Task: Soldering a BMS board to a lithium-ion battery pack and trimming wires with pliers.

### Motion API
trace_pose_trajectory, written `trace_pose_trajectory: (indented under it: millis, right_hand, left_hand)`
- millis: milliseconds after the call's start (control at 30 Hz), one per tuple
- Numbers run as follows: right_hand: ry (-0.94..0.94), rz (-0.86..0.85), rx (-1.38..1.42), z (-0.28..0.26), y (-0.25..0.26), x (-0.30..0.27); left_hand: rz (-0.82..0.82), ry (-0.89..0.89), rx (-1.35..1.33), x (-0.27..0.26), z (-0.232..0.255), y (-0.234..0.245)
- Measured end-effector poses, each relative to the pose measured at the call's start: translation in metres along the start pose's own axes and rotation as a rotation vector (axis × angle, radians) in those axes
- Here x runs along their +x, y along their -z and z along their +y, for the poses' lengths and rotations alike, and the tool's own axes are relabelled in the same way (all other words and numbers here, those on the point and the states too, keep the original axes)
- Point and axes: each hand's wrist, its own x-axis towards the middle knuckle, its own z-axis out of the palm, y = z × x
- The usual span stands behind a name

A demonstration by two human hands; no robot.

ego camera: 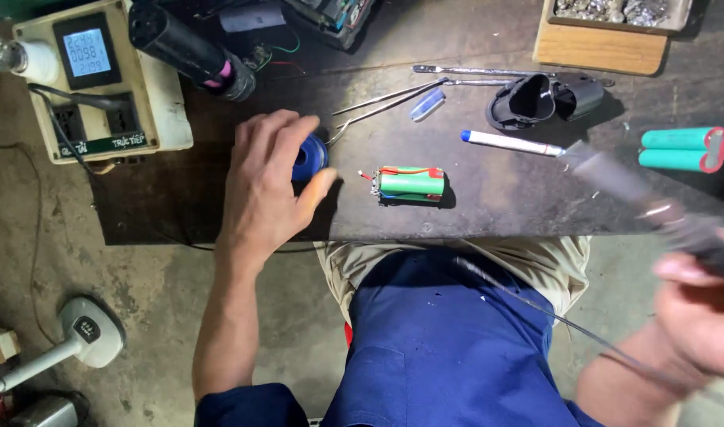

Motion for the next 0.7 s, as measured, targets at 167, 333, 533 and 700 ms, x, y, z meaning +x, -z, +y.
trace_pose_trajectory:
  millis: [167, 333, 533, 700]
  right_hand:
    - [-0.413, -0.097, 0.548, -0.104, -0.099, 0.036]
    - [-0.602, -0.16, 0.606, -0.102, -0.12, 0.038]
    - [-0.572, -0.188, 0.504, -0.103, -0.128, 0.037]
    - [-0.658, -0.256, 0.462, -0.108, -0.129, 0.049]
  left_hand:
    - [0.253, -0.028, 0.219, 0.012, 0.019, -0.019]
    - [0.147, -0.129, 0.059, 0.035, 0.037, -0.022]
    - [0.045, -0.042, 0.249, 0.043, 0.031, 0.001]
    - [-0.117, 0.109, 0.247, 0.022, 0.014, -0.014]
